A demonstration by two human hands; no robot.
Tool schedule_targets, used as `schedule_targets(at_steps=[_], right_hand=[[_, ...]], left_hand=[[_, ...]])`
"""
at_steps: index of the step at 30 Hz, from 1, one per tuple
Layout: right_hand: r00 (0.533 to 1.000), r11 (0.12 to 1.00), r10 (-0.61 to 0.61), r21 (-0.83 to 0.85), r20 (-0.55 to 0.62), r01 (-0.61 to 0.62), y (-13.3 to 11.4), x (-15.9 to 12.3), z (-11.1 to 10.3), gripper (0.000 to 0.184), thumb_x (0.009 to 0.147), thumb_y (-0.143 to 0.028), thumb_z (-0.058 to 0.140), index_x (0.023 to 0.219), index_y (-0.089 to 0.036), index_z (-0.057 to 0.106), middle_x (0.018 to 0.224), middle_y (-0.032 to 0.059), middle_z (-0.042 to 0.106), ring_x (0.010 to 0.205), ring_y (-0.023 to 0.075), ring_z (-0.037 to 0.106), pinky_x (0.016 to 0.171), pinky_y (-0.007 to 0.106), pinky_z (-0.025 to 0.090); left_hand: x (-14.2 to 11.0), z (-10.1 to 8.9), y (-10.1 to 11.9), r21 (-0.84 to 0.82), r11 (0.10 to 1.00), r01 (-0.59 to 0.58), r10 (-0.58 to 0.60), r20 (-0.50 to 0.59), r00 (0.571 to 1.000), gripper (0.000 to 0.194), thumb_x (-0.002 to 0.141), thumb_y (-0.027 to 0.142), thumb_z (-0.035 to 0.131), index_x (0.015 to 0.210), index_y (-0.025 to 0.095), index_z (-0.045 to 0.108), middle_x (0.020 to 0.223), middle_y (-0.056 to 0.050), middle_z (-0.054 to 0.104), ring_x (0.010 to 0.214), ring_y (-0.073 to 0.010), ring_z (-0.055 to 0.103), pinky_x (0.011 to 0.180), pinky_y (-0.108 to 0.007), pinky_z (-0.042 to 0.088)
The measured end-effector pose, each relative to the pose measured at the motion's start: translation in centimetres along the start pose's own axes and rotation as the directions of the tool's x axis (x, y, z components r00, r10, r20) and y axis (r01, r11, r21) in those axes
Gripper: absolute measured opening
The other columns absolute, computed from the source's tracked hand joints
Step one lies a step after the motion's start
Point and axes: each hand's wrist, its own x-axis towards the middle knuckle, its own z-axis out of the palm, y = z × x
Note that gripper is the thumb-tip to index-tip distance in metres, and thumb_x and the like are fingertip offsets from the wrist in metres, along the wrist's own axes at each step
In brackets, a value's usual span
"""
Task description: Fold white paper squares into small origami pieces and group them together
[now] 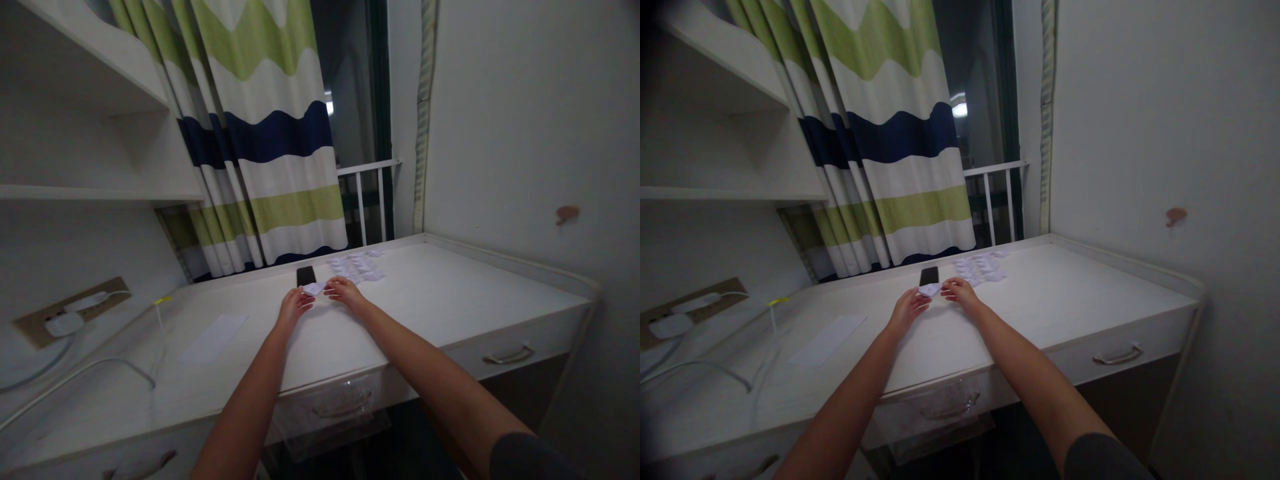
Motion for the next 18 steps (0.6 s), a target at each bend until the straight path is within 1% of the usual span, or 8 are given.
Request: schedule_targets(at_steps=[4,10,18], right_hand=[[0.999,0.999,-0.031,-0.008,-0.039,0.031,0.23,0.19,-0.16,0.022,0.054,-0.031,0.068,0.066,-0.018,0.055,0.058,-0.002,0.061,0.06,0.0106,0.059,0.058,0.022,0.043],[0.998,0.999,-0.013,-0.039,-0.069,0.01,-0.01,-0.08,0.08,0.02,0.053,-0.03,0.068,0.059,-0.017,0.054,0.057,-0.0009,0.061,0.058,0.0104,0.058,0.056,0.021,0.041],[0.995,0.998,-0.043,-0.052,-0.09,0.038,0.27,-0.17,0.15,0.018,0.054,-0.031,0.065,0.061,-0.018,0.055,0.058,-0.0015,0.06,0.059,0.0112,0.058,0.057,0.023,0.041]], left_hand=[[-0.11,-0.03,-0.13,0.028,1.0,0.01,-0.01,0.003,1.0,0.018,0.072,0.031,0.056,0.077,0.014,0.051,0.061,-0.003,0.062,0.06,-0.0148,0.062,0.055,-0.023,0.047],[-0.05,0.01,-0.44,0.029,0.999,0.027,-0.027,-0.017,1.0,0.017,0.075,0.03,0.053,0.078,0.014,0.05,0.06,-0.004,0.062,0.057,-0.0145,0.062,0.054,-0.022,0.047],[0.05,0.14,-0.59,0.024,0.998,0.05,-0.049,-0.058,0.997,0.014,0.076,0.029,0.051,0.076,0.015,0.049,0.057,-0.003,0.061,0.056,-0.015,0.062,0.053,-0.023,0.047]])
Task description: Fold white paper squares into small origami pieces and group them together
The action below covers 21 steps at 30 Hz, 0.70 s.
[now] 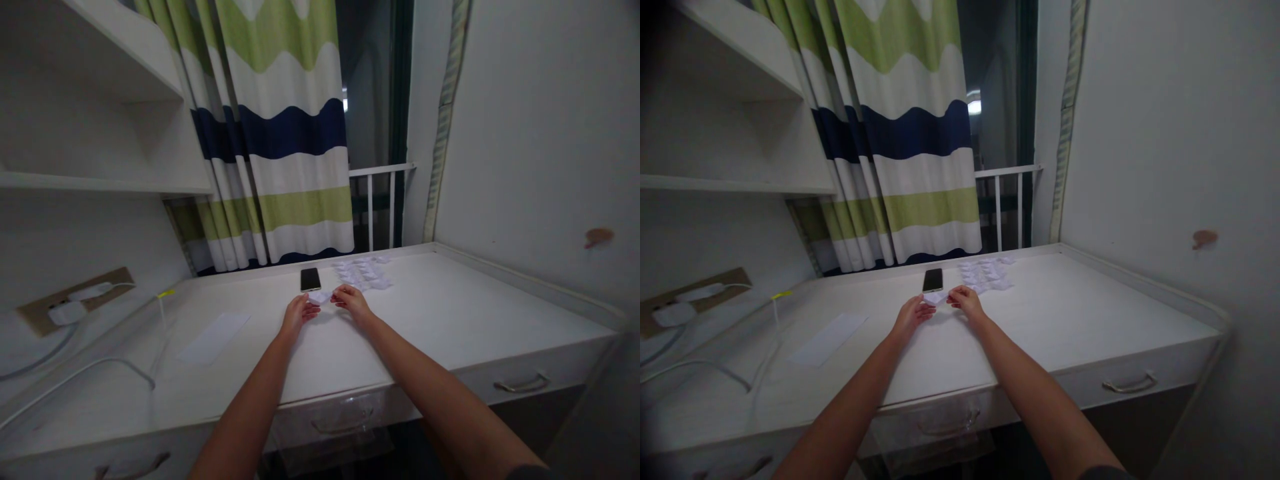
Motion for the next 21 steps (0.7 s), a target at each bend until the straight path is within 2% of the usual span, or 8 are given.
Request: schedule_targets(at_steps=[7,14,21], right_hand=[[0.995,0.999,-0.031,0.011,-0.094,0.032,0.1,0.8,-0.5,0.022,0.051,-0.032,0.065,0.061,-0.017,0.053,0.057,-0.0019,0.059,0.055,0.0118,0.058,0.053,0.022,0.04],[0.983,0.999,-0.039,-0.013,-0.178,0.038,-1.5,1.8,-1.6,0.02,0.055,-0.032,0.064,0.063,-0.017,0.053,0.06,-0.0005,0.06,0.059,0.0133,0.06,0.056,0.023,0.043],[0.981,0.998,-0.065,-0.03,-0.184,0.061,-3.6,3.4,-2.4,0.017,0.057,-0.029,0.063,0.063,-0.017,0.052,0.059,-0.0006,0.06,0.058,0.0128,0.061,0.053,0.021,0.042]], left_hand=[[-0.1,0.0,-0.1,0.032,0.999,0.028,-0.028,0.004,1.0,0.019,0.076,0.034,0.05,0.079,0.015,0.049,0.065,-0.007,0.065,0.057,-0.0145,0.062,0.054,-0.023,0.047],[0.0,-0.2,-0.6,0.028,1.0,-0.003,0.003,-0.006,1.0,0.021,0.074,0.035,0.054,0.078,0.015,0.05,0.066,-0.007,0.065,0.057,-0.0143,0.062,0.054,-0.024,0.047],[2.1,0.0,-0.1,0.024,0.998,-0.066,0.067,-0.066,0.996,0.018,0.071,0.032,0.055,0.077,0.015,0.054,0.074,-0.007,0.064,0.066,-0.0158,0.062,0.059,-0.027,0.049]])
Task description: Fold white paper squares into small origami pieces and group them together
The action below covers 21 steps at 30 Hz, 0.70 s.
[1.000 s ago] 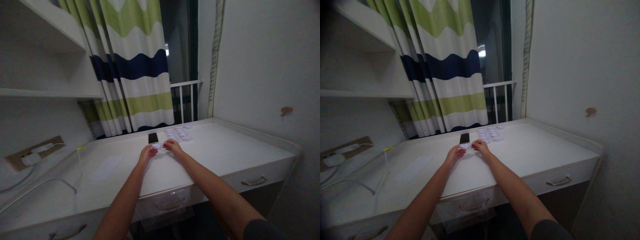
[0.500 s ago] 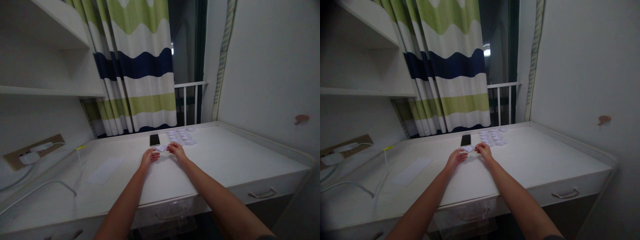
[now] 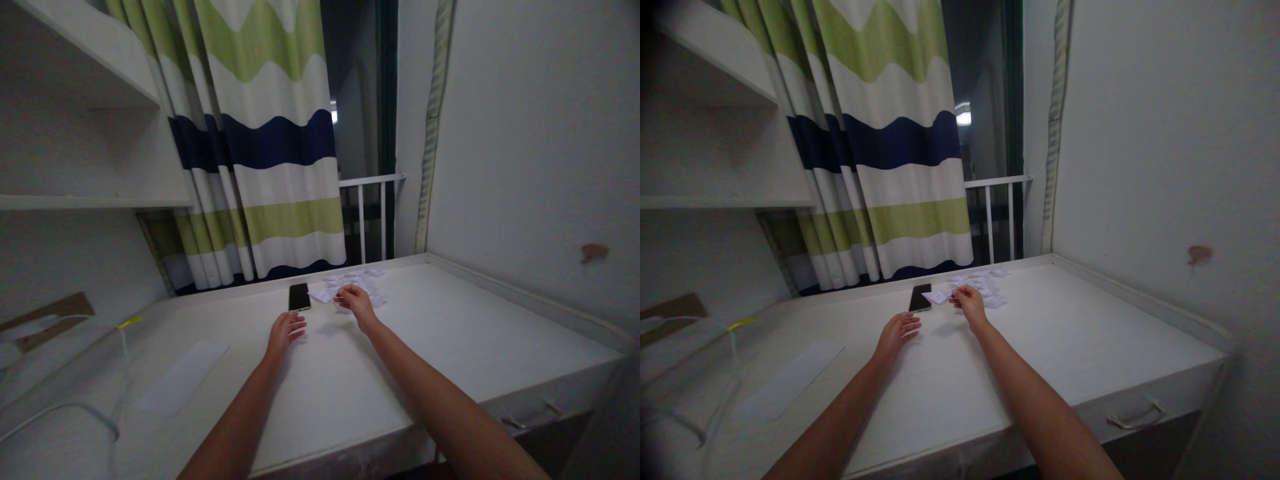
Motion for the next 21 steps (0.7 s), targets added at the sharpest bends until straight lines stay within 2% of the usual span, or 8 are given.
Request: schedule_targets(at_steps=[4,11,15,21], right_hand=[[1.0,1.0,-0.021,0.008,0.014,0.021,-1.2,1.4,-0.2,0.017,0.056,-0.028,0.063,0.062,-0.017,0.051,0.059,-0.0011,0.059,0.058,0.013,0.061,0.053,0.022,0.042],[0.996,0.996,-0.078,-0.039,-0.037,0.077,-3.1,4.2,-1.6,0.014,0.059,-0.027,0.061,0.062,-0.017,0.052,0.059,-0.0004,0.059,0.058,0.0134,0.06,0.054,0.023,0.042],[0.993,0.993,-0.102,-0.071,-0.063,0.097,-4.2,6.2,-3.5,0.011,0.059,-0.026,0.06,0.062,-0.017,0.054,0.059,-0.0007,0.059,0.057,0.0128,0.06,0.053,0.022,0.041],[0.984,0.985,-0.137,-0.117,-0.113,0.124,-5.1,9.4,-7.7,0.011,0.059,-0.027,0.06,0.062,-0.017,0.054,0.059,-0.0003,0.06,0.059,0.0127,0.06,0.053,0.022,0.041]], left_hand=[[2.3,2.1,1.6,0.027,0.999,-0.046,0.045,0.036,0.998,0.02,0.069,0.033,0.058,0.078,0.015,0.054,0.076,-0.006,0.063,0.066,-0.0144,0.061,0.06,-0.027,0.049],[6.2,7.2,4.0,0.021,0.987,-0.161,0.157,0.134,0.978,0.024,0.061,0.033,0.066,0.074,0.015,0.056,0.076,-0.005,0.061,0.07,-0.0139,0.059,0.062,-0.026,0.048],[8.4,10.3,4.0,0.005,0.987,-0.161,0.157,0.195,0.968,0.025,0.058,0.033,0.068,0.069,0.014,0.056,0.069,-0.003,0.059,0.068,-0.0145,0.058,0.061,-0.027,0.048],[11.5,15.4,2.9,0.003,0.991,-0.134,0.128,0.279,0.952,0.021,0.058,0.03,0.068,0.066,0.014,0.056,0.065,-0.003,0.059,0.065,-0.0133,0.058,0.064,-0.028,0.047]])
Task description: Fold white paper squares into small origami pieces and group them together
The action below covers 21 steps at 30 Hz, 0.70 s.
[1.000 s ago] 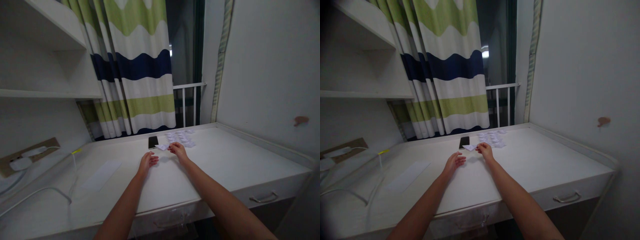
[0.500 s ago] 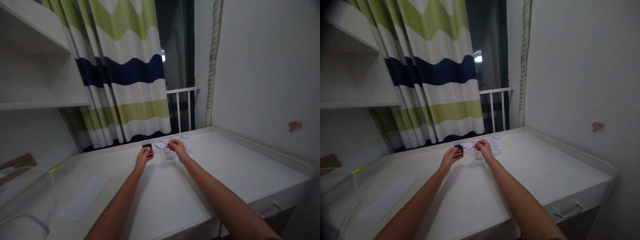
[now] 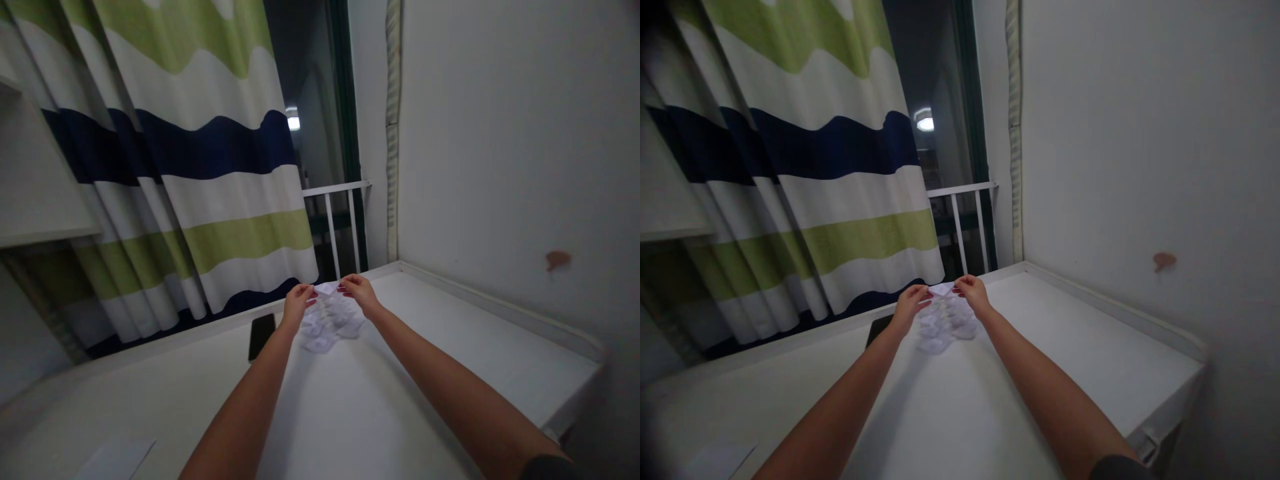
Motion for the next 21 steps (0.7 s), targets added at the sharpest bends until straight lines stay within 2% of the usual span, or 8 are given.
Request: schedule_targets(at_steps=[6,13,17,21], right_hand=[[0.997,0.999,0.024,-0.024,-0.074,-0.025,0.7,3.2,-3.7,0.008,0.06,-0.023,0.058,0.061,-0.017,0.054,0.057,-0.0008,0.059,0.056,0.012,0.059,0.052,0.022,0.041],[0.992,0.997,0.058,-0.048,-0.108,-0.063,2.6,5.7,-6.9,0.006,0.06,-0.02,0.058,0.058,-0.017,0.053,0.055,-0.0004,0.059,0.057,0.0123,0.059,0.052,0.022,0.042],[0.989,0.996,0.081,-0.035,-0.12,-0.085,4.2,6.9,-8.2,0.006,0.06,-0.019,0.059,0.058,-0.016,0.054,0.054,-0.0006,0.059,0.055,0.0117,0.059,0.05,0.021,0.042],[0.985,0.994,0.099,-0.041,-0.143,-0.106,5.3,7.7,-9.0,0.006,0.061,-0.016,0.057,0.057,-0.016,0.054,0.055,-0.0004,0.059,0.055,0.0116,0.059,0.049,0.021,0.042]], left_hand=[[3.7,3.7,-2.3,0.001,0.997,0.079,-0.079,0.015,0.997,0.016,0.062,0.026,0.065,0.064,0.013,0.056,0.063,-0.003,0.06,0.061,-0.0129,0.059,0.06,-0.026,0.047],[6.9,6.2,-5.5,0.07,0.989,0.132,-0.134,0.034,0.99,0.012,0.063,0.023,0.064,0.064,0.013,0.056,0.057,-0.002,0.058,0.055,-0.0126,0.059,0.054,-0.023,0.044],[8.2,7.0,-6.8,0.226,0.969,0.095,-0.102,0.018,0.995,0.006,0.065,0.017,0.06,0.062,0.015,0.056,0.057,-0.001,0.057,0.05,-0.0111,0.055,0.051,-0.022,0.042],[9.4,7.3,-8.1,0.408,0.913,-0.033,0.01,0.058,0.998,0.007,0.063,0.013,0.059,0.057,0.016,0.058,0.055,-0.001,0.057,0.05,-0.0112,0.052,0.053,-0.022,0.039]])
